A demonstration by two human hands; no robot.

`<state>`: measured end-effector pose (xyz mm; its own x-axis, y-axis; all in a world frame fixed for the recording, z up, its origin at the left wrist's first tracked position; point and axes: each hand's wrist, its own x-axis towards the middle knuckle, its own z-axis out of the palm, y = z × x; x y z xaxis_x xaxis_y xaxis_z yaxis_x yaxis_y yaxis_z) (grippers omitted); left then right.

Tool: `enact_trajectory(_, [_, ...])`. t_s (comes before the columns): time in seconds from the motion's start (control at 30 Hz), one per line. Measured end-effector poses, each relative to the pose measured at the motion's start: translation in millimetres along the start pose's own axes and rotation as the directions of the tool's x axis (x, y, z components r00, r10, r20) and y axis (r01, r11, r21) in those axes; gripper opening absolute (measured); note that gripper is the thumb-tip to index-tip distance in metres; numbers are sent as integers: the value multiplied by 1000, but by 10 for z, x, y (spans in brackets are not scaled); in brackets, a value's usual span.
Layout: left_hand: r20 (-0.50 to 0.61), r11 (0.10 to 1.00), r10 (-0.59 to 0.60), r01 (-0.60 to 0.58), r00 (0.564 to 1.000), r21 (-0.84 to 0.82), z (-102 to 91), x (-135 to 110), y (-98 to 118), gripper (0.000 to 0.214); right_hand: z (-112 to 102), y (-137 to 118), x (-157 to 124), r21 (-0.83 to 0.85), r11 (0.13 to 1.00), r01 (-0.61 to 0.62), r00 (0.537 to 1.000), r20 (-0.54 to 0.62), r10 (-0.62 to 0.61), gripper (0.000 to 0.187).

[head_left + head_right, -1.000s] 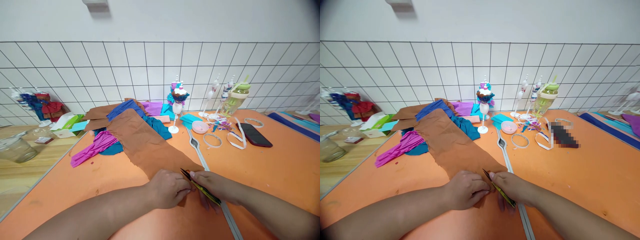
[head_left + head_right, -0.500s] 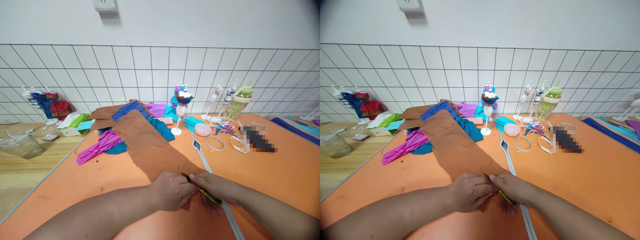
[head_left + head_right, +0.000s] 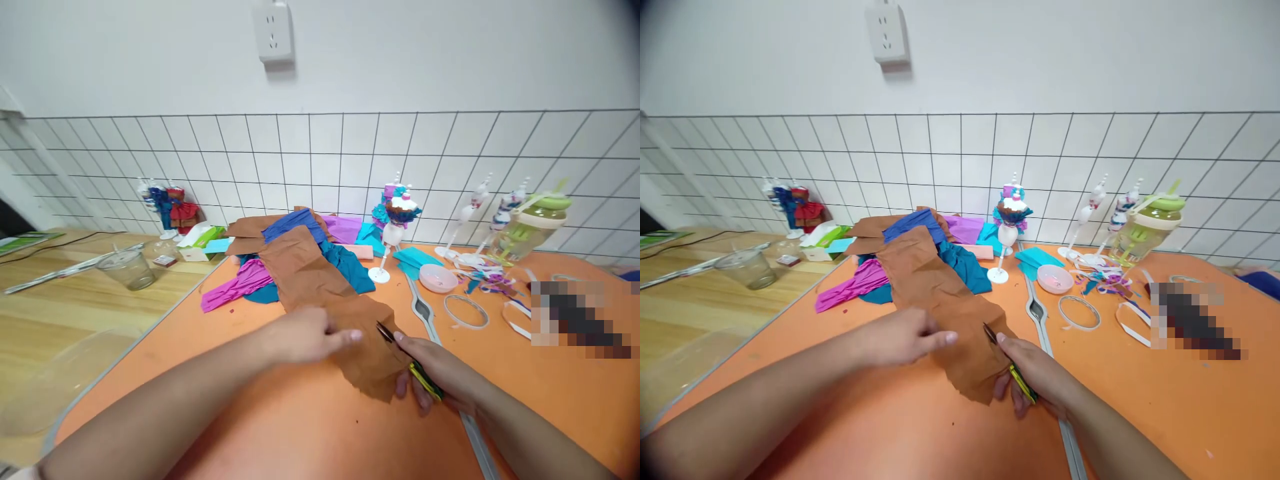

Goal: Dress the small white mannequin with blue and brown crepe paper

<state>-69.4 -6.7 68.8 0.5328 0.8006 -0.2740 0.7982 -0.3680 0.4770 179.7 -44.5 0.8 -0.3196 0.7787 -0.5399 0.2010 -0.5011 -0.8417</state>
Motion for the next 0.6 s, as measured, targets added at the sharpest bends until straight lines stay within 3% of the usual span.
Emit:
enact_trajectory(0.03, [239,985,-110,138,965,-103,-66,-11,-85,79,15,7,-15,19,999,32,999,-13,-32,54])
enact_trajectory(0.07, [442,946,-156,262,883,-190,-97,-4,-177,83,35,11,-30,35,997,66,998,-21,-65,53])
enact_trajectory(0.1, [518,887,-182,367,836,-281,-95,16,-267,85,56,12,-44,50,994,96,995,-27,-95,53])
enact_trajectory(0.13, [532,817,-181,428,827,-387,-65,46,-347,85,79,14,-56,63,991,116,993,-32,-114,52])
enact_trajectory(0.17, [479,731,-165,433,862,-527,-13,82,-406,84,98,16,-65,74,989,126,992,-34,-124,52])
enact_trajectory(0.27, [265,445,-97,279,960,-851,208,210,-422,69,128,36,-70,99,986,136,991,-18,-135,52])
enact_trajectory(0.4, [109,50,-39,111,993,-993,495,401,-156,45,97,70,-40,107,986,126,992,4,-127,51])
enact_trajectory(0.5, [16,-90,-131,4,991,-996,622,533,17,38,54,70,-33,83,992,95,995,-16,-94,53])
enact_trajectory(0.6, [-135,-120,-155,-155,979,-981,656,595,42,46,19,53,-62,92,995,43,999,-30,-40,51])
